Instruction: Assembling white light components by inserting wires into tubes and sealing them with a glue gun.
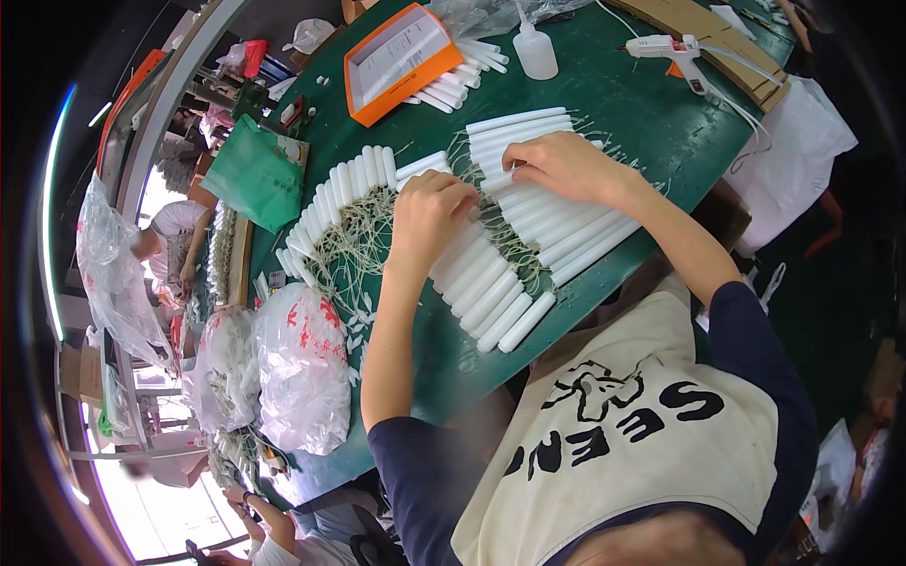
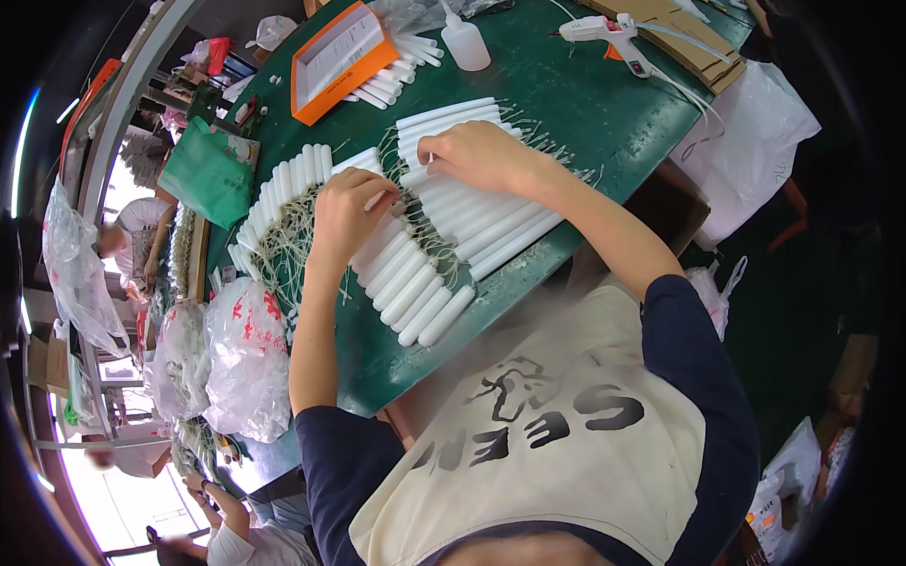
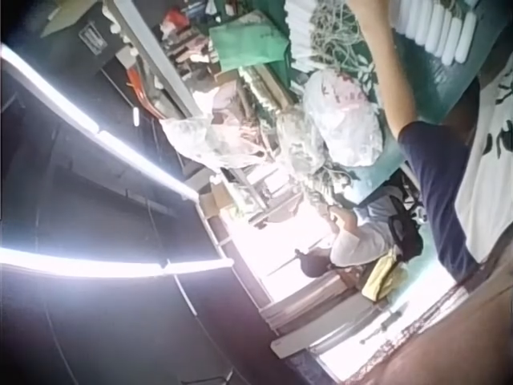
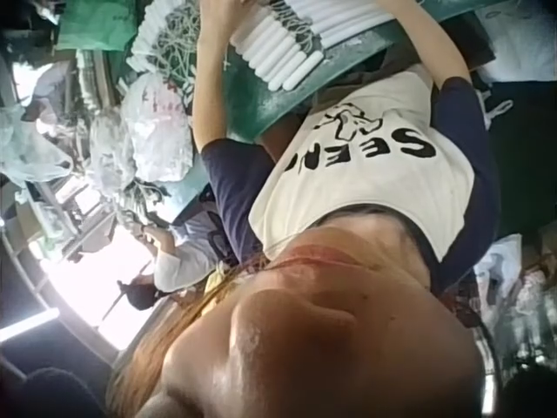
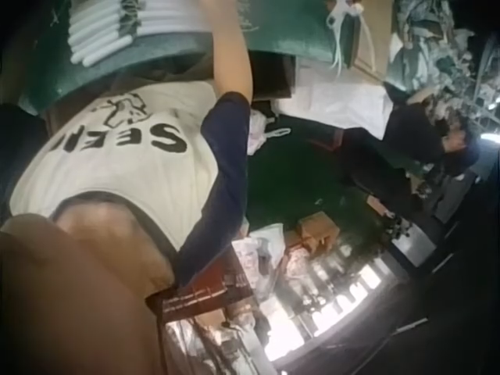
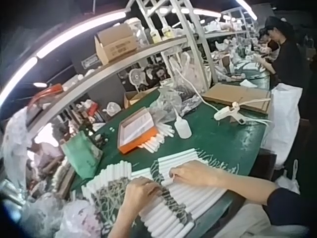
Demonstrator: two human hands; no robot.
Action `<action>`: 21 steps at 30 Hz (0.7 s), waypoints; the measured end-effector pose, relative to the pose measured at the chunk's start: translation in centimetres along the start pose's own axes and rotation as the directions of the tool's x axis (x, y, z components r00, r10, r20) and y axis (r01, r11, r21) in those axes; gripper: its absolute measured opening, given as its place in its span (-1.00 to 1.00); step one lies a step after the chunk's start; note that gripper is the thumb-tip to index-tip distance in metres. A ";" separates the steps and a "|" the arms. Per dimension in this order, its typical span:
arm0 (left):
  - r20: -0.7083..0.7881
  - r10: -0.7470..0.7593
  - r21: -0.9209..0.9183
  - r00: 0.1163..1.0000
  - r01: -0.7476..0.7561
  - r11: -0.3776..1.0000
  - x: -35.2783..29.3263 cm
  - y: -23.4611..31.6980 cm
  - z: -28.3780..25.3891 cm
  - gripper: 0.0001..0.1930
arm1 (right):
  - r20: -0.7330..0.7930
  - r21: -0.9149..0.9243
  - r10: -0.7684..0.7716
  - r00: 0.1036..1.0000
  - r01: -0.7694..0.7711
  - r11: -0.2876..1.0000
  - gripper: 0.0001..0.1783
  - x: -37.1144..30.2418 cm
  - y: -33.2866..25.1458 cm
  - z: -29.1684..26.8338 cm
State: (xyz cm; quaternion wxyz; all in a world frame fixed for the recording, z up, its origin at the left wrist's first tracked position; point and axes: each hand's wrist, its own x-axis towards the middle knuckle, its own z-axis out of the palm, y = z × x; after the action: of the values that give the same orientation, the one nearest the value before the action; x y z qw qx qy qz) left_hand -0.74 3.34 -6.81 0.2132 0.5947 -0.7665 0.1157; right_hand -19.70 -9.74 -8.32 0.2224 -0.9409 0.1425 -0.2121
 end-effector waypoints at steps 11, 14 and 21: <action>0.041 -0.356 -0.415 0.934 0.340 0.844 -0.5 -0.8 0.5 -0.88 | 0.031 0.046 -0.033 0.999 0.032 0.998 -0.80 0.1 0.0 -0.3; 0.064 -0.414 -0.486 0.908 0.391 0.781 -0.7 -0.7 0.7 -0.86 | -0.017 0.090 -0.068 0.998 0.069 0.994 -0.78 0.2 -0.1 0.1; 0.105 -0.533 -0.643 0.839 0.467 0.608 -0.7 -0.7 1.3 -0.84 | -0.080 0.146 -0.051 0.995 0.063 0.987 -0.80 0.4 -0.3 0.3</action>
State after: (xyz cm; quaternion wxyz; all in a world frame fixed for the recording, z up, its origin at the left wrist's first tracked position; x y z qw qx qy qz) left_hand -0.20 3.24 -8.30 0.4649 0.6676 -0.5495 -0.1905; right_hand -19.14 -9.53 -8.27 0.2802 -0.9166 0.1076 -0.2640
